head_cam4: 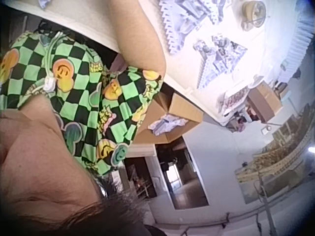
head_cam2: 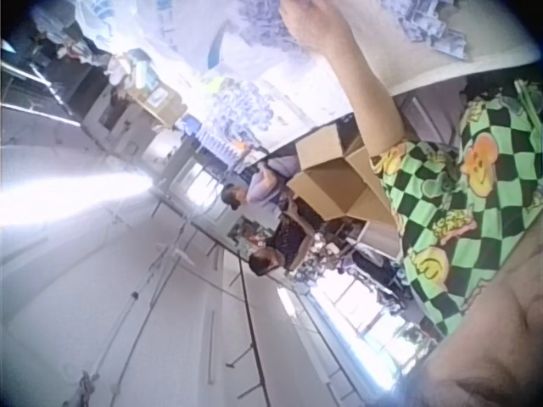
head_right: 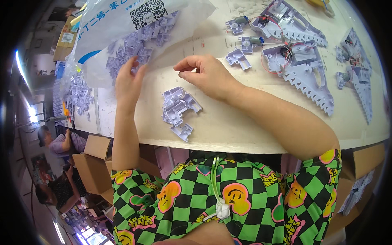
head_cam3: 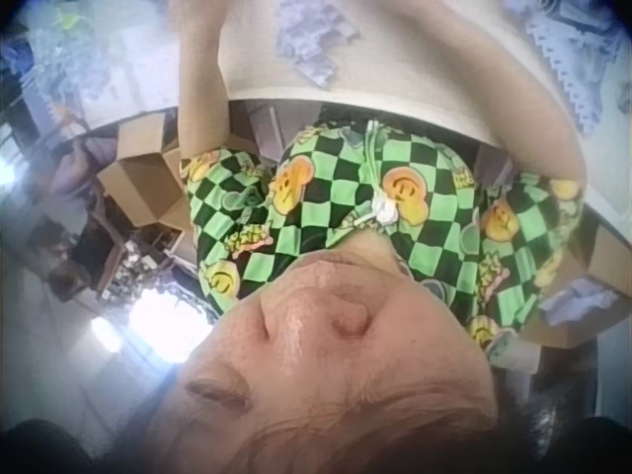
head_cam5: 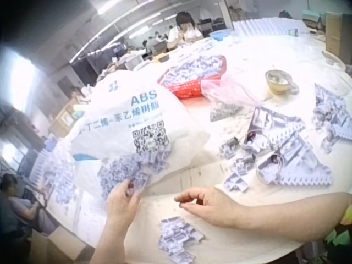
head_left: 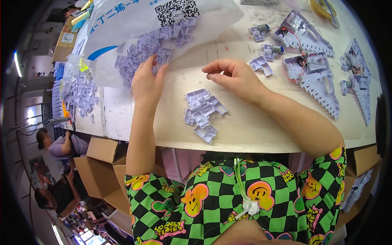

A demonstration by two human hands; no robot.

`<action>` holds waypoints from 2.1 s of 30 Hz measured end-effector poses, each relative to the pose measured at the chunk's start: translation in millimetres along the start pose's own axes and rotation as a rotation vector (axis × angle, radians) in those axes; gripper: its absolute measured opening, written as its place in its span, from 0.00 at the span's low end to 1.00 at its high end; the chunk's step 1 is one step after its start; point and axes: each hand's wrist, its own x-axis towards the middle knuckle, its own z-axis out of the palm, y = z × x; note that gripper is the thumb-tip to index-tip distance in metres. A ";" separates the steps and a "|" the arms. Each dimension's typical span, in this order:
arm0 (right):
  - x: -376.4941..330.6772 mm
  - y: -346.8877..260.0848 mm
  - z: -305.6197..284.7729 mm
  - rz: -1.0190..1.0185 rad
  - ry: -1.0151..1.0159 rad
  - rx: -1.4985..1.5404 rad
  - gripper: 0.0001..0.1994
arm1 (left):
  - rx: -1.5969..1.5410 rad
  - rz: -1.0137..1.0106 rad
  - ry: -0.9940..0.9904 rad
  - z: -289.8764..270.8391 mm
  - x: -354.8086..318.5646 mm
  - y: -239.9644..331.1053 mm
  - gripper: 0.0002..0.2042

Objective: The person assembles and inspects small white plastic components by hand at a workbench.

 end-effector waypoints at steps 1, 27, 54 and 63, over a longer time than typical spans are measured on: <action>-1.0 -1.0 2.2 -0.022 -0.005 0.034 0.12 | 0.121 0.040 0.049 7.7 4.6 -7.3 0.17; -4.4 -4.7 -6.7 -0.338 0.143 -0.704 0.11 | -0.389 0.176 -0.145 11.7 -28.9 37.5 0.10; -1.5 -42.9 -20.6 -0.070 -0.161 0.014 0.11 | -1.412 -0.220 -0.473 -8.1 -46.4 49.1 0.12; -7.7 -37.9 -8.4 -0.044 -0.201 0.088 0.14 | -1.320 -0.374 -0.315 -12.8 -72.4 61.1 0.10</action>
